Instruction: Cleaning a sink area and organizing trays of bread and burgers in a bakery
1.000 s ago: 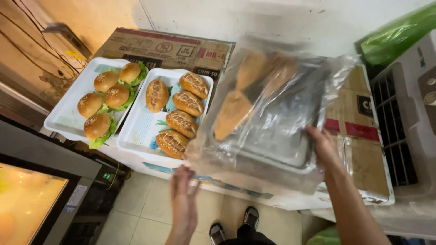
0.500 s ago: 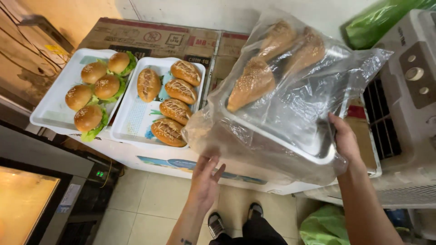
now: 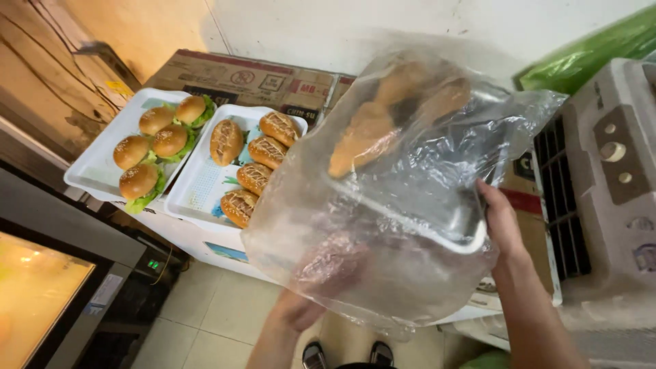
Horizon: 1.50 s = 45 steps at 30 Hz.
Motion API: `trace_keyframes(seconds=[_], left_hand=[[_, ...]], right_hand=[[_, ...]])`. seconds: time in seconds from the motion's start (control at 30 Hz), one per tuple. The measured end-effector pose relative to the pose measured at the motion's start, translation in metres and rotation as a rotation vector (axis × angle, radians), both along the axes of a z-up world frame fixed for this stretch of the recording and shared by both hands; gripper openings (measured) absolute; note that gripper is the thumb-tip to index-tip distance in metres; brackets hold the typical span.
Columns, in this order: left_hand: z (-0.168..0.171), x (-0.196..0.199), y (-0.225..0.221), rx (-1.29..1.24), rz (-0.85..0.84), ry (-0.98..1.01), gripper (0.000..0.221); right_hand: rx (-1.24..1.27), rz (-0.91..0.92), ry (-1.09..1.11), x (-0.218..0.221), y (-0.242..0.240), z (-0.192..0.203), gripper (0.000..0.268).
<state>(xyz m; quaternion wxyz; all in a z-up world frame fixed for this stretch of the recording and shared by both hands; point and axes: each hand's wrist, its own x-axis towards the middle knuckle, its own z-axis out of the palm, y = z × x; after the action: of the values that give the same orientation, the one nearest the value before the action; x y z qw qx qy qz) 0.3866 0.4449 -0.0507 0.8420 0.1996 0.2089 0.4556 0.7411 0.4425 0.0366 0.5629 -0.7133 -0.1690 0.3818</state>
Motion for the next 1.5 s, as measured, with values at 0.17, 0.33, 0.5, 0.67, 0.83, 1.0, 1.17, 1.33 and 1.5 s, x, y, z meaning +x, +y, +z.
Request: trace_keyframes(seconds=[0.17,0.33,0.5,0.67,0.83,1.0,1.17,1.33,1.5], left_hand=[[0.055,0.046,-0.002,0.316,-0.064,1.059,0.07],[0.098,0.066,0.006,-0.106,-0.036,1.277,0.047],[0.004,0.075,0.029,-0.373,0.142,0.897,0.049],[0.004,0.057,0.024,-0.393,0.263,0.995,0.116],[-0.025,0.027,0.023,-0.361,0.422,0.72,0.032],[-0.107,-0.026,0.014,-0.315,0.563,0.577,0.019],[-0.014,-0.041,-0.023,-0.279,0.45,0.576,0.051],[-0.006,-0.069,-0.058,-0.503,0.426,0.528,0.021],[-0.06,-0.137,-0.091,-0.415,0.521,0.514,0.014]], right_hand=[[0.086,-0.009,0.07,0.022,0.013,-0.058,0.062],[0.151,0.001,0.215,0.014,0.012,-0.092,0.045],[0.085,0.107,0.25,-0.009,-0.009,-0.069,0.049],[-0.281,0.284,0.18,-0.017,-0.017,-0.022,0.101],[-0.135,0.397,0.219,-0.016,-0.001,-0.02,0.111],[0.105,0.296,0.129,0.034,0.034,-0.053,0.106],[-0.005,-0.049,-0.002,0.073,0.08,-0.079,0.026],[0.104,-0.216,0.313,0.141,0.141,-0.115,0.039],[0.306,-0.337,0.316,0.213,0.185,-0.117,0.021]])
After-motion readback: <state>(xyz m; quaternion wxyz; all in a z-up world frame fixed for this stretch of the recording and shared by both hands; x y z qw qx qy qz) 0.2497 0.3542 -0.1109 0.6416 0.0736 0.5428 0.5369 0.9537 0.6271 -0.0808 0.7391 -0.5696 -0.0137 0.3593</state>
